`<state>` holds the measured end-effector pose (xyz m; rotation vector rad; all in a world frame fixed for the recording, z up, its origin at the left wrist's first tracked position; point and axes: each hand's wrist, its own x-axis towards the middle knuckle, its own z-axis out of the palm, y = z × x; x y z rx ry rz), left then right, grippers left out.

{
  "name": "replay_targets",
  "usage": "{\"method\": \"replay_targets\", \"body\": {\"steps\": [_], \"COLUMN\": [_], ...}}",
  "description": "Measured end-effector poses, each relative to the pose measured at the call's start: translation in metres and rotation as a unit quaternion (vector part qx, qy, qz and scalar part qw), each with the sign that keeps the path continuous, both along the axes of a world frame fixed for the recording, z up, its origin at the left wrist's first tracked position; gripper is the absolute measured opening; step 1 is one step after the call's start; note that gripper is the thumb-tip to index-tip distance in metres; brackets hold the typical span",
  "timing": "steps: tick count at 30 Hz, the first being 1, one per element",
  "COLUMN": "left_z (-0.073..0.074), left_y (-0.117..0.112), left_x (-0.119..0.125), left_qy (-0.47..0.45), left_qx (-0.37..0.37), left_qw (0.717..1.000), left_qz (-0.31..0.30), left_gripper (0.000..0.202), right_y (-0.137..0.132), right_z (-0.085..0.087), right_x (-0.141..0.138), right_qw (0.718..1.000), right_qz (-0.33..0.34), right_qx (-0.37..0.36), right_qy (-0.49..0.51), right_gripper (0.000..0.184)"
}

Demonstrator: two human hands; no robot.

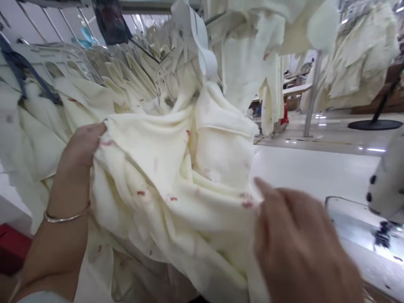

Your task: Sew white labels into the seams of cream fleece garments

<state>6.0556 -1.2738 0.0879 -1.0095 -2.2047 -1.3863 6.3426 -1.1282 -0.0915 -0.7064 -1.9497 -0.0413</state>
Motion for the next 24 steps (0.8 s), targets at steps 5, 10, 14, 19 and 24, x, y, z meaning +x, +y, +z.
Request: {"method": "replay_targets", "body": {"steps": [5, 10, 14, 19, 24], "left_z": [-0.015, -0.033, -0.057, -0.070, -0.060], "left_y": [0.010, 0.025, 0.030, 0.006, -0.024], "left_x": [0.055, 0.075, 0.055, 0.037, 0.041], "left_qy": [-0.029, -0.053, -0.023, 0.003, 0.011], "left_qx": [-0.075, -0.129, -0.141, -0.099, -0.033], "left_qw": [0.979, 0.950, 0.959, 0.985, 0.999], "left_qz": [-0.187, -0.279, -0.246, -0.141, -0.020], "left_gripper": [0.037, 0.037, 0.032, 0.033, 0.035], "right_y": [-0.060, -0.049, -0.037, -0.014, -0.005], "right_z": [0.017, 0.021, 0.013, 0.017, 0.035], "right_x": [-0.054, -0.090, -0.091, -0.087, -0.082], "right_qw": [0.966, 0.807, 0.663, 0.827, 0.919], "right_qz": [0.253, 0.481, 0.556, 0.424, 0.332], "right_qx": [-0.040, -0.341, -0.487, -0.350, -0.206], "right_qy": [0.038, 0.029, 0.120, 0.115, 0.051], "right_gripper": [0.038, 0.034, 0.050, 0.042, 0.029]}}
